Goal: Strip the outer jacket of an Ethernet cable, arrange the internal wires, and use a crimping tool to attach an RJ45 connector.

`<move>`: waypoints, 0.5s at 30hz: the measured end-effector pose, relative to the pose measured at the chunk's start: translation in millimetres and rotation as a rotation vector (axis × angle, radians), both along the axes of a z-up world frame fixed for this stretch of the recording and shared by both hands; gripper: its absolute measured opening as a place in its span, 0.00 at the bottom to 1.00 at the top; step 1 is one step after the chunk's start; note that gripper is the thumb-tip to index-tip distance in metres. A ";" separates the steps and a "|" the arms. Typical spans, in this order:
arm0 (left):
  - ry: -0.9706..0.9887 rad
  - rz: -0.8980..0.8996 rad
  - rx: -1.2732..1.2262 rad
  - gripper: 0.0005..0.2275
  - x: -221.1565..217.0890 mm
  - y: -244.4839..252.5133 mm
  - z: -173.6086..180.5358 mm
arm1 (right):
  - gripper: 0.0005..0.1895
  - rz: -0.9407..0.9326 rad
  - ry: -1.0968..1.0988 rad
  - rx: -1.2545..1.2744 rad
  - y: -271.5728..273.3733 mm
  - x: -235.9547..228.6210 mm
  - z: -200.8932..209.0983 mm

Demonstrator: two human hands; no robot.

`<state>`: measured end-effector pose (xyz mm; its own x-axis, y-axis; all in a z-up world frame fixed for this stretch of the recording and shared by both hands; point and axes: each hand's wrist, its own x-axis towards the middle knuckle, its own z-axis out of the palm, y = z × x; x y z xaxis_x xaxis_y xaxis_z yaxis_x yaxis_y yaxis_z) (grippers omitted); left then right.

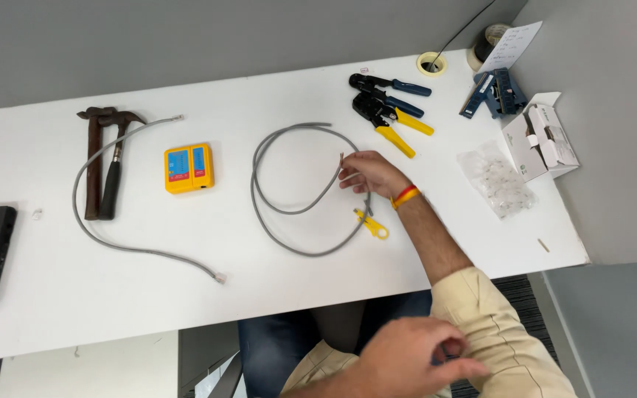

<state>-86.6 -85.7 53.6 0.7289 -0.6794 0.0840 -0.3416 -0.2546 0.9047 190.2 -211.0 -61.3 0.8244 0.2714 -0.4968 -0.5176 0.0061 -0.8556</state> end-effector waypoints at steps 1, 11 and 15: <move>0.055 -0.007 -0.045 0.14 -7.2 -9.5 -2.1 | 0.10 0.016 -0.006 -0.075 -1.0 12.2 -2.1; 0.003 -0.310 0.144 0.09 25.3 58.5 101.0 | 0.12 0.314 -0.016 -0.314 -7.8 32.1 19.1; -0.545 0.127 0.356 0.06 182.8 88.1 211.4 | 0.12 0.373 -0.113 -0.400 -5.3 14.7 41.4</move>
